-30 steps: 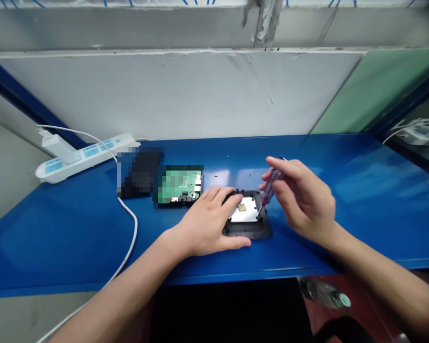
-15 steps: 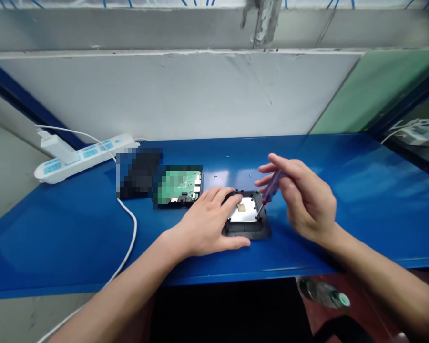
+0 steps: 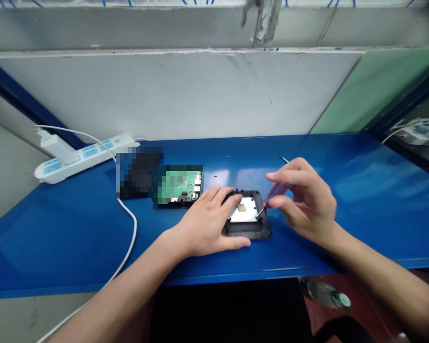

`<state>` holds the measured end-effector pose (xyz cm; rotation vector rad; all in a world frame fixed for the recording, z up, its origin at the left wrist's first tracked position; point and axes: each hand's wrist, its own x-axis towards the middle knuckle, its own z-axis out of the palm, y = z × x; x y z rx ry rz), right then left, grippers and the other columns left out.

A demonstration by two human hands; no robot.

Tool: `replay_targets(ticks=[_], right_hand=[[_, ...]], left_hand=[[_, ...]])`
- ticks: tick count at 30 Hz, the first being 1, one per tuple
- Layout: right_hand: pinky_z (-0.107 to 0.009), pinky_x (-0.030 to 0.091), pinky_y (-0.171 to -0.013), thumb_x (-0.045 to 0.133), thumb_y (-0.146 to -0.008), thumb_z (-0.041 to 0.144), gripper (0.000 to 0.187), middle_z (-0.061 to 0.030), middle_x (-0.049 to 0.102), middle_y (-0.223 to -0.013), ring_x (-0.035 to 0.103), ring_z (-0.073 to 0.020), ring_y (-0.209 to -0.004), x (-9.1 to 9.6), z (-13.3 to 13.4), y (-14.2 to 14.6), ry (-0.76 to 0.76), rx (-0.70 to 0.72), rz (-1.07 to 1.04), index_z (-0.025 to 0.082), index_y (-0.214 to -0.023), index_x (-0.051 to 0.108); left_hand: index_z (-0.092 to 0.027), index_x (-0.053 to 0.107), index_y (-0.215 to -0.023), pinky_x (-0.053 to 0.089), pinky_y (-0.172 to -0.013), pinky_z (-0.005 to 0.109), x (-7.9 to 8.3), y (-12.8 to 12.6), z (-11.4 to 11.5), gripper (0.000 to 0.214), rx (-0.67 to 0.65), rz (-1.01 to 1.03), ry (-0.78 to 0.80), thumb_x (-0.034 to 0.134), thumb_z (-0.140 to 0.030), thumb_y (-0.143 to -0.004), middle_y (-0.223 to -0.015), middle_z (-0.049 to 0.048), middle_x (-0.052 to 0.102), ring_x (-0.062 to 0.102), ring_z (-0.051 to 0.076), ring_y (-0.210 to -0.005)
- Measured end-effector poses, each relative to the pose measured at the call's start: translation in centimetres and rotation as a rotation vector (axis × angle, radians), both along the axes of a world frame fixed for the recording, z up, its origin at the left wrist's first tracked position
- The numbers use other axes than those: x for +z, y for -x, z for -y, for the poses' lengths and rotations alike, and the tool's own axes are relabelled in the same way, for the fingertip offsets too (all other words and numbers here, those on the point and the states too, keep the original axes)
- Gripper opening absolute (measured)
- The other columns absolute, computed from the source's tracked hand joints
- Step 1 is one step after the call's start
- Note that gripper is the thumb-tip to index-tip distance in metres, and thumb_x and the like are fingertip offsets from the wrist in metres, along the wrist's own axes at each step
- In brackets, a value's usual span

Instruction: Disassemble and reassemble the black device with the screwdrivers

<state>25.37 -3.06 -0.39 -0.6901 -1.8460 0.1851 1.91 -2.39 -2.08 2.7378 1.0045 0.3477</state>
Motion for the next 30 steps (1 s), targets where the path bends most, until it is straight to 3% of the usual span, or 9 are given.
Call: replay_targets(ticks=[4,8,20,30], right_hand=[[-0.04,0.057,-0.076,0.052,-0.101,0.028,0.035,-0.0076,0.063,-0.108,0.067,-0.0185,-0.085,0.15,0.45,0.19,0.07,0.004,-0.004,0.026,-0.135,0.061],[-0.04,0.059,-0.078,0.045,-0.102,0.019,0.041,-0.0083,0.066,-0.119,0.071,-0.0175,-0.088,0.31,0.73,0.47,0.128,0.012,-0.027,0.028,-0.141,0.056],[-0.034,0.062,-0.067,0.057,-0.094,0.007,0.054,-0.0037,0.067,-0.105,0.069,-0.0152,-0.081,-0.11,0.54,0.3,0.116,0.037,-0.018,0.031,-0.142,0.053],[-0.032,0.059,-0.06,0.067,-0.09,0.011,0.035,-0.0015,0.063,-0.087,0.067,-0.0164,-0.077,-0.07,0.12,0.26,0.077,-0.014,-0.032,0.027,-0.12,0.063]], left_hand=[[-0.015,0.047,-0.142,0.037,-0.114,0.053,0.1,0.0,0.03,0.087,0.002,-0.004,0.003,0.067,-0.073,-0.081,-0.146,0.0173,0.05,0.045,0.036,-0.133],[-0.016,0.047,-0.142,0.037,-0.114,0.054,0.09,-0.02,0.01,0.086,0.002,-0.001,0.007,0.066,-0.074,-0.081,-0.146,0.0171,0.05,0.045,0.037,-0.133],[-0.015,0.048,-0.142,0.037,-0.114,0.054,0.16,-0.05,0.03,0.086,0.003,-0.004,0.013,0.068,-0.072,-0.08,-0.146,0.0175,0.049,0.045,0.037,-0.133],[-0.016,0.047,-0.143,0.037,-0.114,0.054,0.05,0.0,-0.01,0.087,0.003,-0.009,0.007,0.065,-0.075,-0.081,-0.146,0.0177,0.05,0.045,0.037,-0.133]])
